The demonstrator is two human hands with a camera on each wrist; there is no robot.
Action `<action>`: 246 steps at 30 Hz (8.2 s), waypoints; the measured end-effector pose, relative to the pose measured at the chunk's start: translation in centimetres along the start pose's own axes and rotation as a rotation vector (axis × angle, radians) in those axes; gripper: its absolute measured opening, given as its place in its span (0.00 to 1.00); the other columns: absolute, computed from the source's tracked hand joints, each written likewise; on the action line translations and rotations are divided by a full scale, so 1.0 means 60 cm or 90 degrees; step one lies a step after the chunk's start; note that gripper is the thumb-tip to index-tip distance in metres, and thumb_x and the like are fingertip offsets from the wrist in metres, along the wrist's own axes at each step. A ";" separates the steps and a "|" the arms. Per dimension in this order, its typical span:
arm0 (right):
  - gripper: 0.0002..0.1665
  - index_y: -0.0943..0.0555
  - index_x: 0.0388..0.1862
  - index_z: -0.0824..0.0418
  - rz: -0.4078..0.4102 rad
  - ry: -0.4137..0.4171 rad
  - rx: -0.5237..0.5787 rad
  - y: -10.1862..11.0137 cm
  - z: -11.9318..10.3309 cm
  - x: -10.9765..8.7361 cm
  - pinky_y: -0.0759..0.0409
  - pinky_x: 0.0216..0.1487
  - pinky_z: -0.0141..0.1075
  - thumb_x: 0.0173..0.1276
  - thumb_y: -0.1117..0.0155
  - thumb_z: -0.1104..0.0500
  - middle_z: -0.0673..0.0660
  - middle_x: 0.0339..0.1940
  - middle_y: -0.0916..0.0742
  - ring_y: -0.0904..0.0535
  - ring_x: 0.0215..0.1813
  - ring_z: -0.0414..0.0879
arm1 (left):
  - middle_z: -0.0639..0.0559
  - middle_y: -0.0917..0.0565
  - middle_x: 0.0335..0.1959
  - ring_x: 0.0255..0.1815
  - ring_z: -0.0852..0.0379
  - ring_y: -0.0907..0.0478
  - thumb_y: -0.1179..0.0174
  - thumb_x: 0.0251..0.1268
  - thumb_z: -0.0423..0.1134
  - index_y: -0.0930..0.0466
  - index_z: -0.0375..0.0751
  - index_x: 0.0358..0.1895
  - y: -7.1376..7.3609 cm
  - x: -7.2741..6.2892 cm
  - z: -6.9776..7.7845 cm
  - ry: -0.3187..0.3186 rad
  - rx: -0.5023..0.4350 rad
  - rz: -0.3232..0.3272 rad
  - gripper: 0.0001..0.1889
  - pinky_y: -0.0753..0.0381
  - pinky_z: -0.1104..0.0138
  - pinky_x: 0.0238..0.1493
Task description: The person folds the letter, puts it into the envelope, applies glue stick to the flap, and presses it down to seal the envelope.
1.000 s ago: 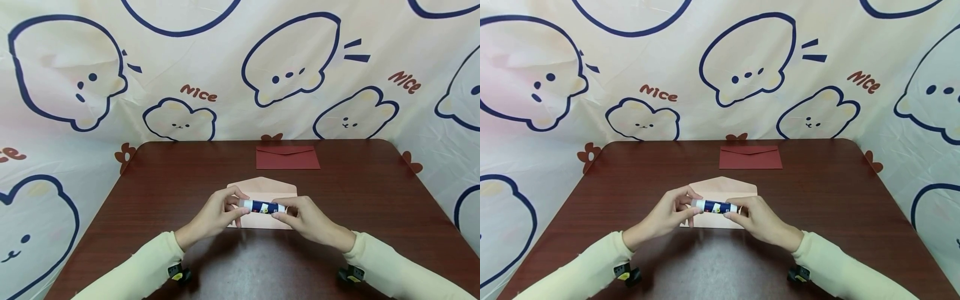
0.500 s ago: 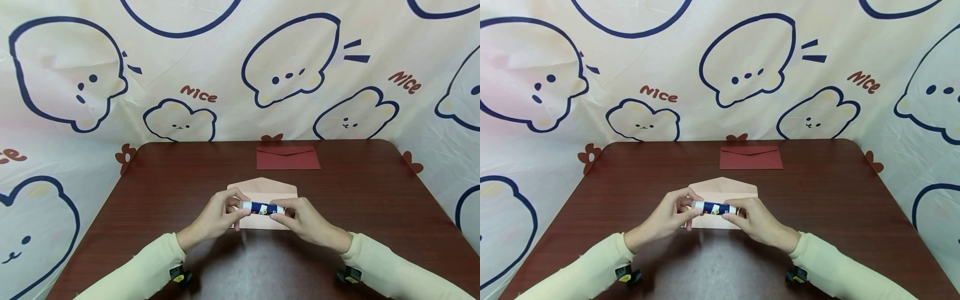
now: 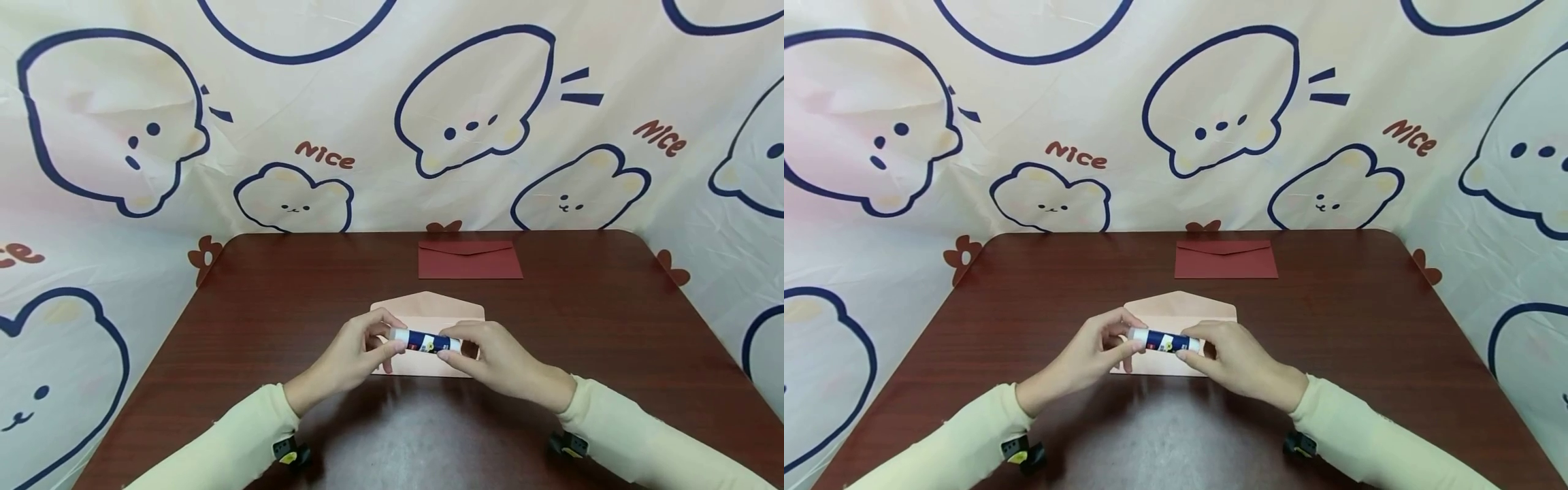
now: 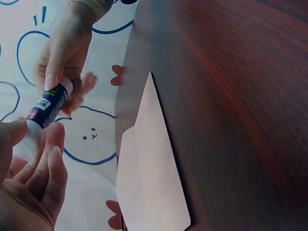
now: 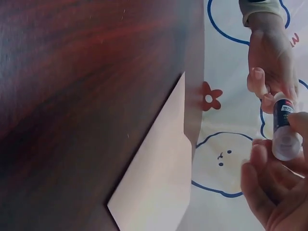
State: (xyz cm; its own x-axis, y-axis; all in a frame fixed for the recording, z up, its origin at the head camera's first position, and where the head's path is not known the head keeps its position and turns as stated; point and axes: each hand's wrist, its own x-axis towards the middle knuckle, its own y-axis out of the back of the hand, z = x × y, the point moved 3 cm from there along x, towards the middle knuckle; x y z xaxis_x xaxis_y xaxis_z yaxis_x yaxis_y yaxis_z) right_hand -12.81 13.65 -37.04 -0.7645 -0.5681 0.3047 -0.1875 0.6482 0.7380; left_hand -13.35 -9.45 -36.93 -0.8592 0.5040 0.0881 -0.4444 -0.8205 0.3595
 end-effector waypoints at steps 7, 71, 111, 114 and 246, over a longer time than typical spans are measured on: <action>0.14 0.13 0.47 0.54 0.048 0.074 -0.165 -0.005 -0.007 0.004 0.20 0.38 0.31 0.63 0.26 0.53 0.43 0.38 0.13 0.21 0.39 0.35 | 0.38 0.14 0.33 0.23 0.40 0.17 0.37 0.70 0.33 0.23 0.38 0.49 -0.003 -0.001 0.001 0.005 0.029 0.005 0.09 0.26 0.70 0.19; 0.24 0.18 0.51 0.73 0.094 -0.357 -0.130 0.134 0.193 -0.075 0.26 0.21 0.34 0.65 0.28 0.55 0.65 0.36 0.14 0.26 0.27 0.46 | 0.60 0.13 0.36 0.34 0.64 0.17 0.37 0.69 0.41 0.16 0.46 0.45 -0.025 0.013 -0.044 -0.134 0.508 0.034 0.07 0.20 0.69 0.33; 0.36 0.27 0.57 0.82 0.047 -0.510 -0.135 0.199 0.325 -0.132 0.18 0.26 0.36 0.70 0.32 0.49 0.68 0.33 0.17 0.21 0.24 0.43 | 0.63 0.13 0.34 0.32 0.70 0.21 0.40 0.71 0.42 0.16 0.51 0.44 -0.035 0.011 -0.059 -0.093 0.502 0.008 0.05 0.22 0.71 0.33; 0.37 0.27 0.56 0.82 0.044 -0.511 -0.137 0.200 0.327 -0.132 0.18 0.26 0.37 0.70 0.32 0.48 0.68 0.32 0.17 0.21 0.25 0.44 | 0.63 0.14 0.34 0.32 0.70 0.21 0.40 0.71 0.42 0.16 0.51 0.44 -0.036 0.011 -0.060 -0.093 0.501 0.005 0.05 0.22 0.71 0.32; 0.27 0.23 0.68 0.64 -0.206 -0.043 -0.254 -0.050 0.111 0.005 0.23 0.66 0.55 0.71 0.36 0.62 0.66 0.71 0.22 0.26 0.73 0.61 | 0.39 0.24 0.69 0.69 0.39 0.26 0.40 0.73 0.42 0.23 0.41 0.67 -0.010 0.048 -0.104 -0.053 0.623 -0.096 0.22 0.24 0.51 0.68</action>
State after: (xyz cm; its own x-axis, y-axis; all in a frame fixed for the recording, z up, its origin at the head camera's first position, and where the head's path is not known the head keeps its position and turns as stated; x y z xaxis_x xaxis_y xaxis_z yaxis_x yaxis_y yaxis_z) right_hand -16.58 14.92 -43.19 -0.7468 -0.6650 -0.0061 -0.1804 0.1938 0.9643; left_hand -17.16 -9.21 -42.71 -0.7737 0.6329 0.0291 -0.1111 -0.1808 0.9772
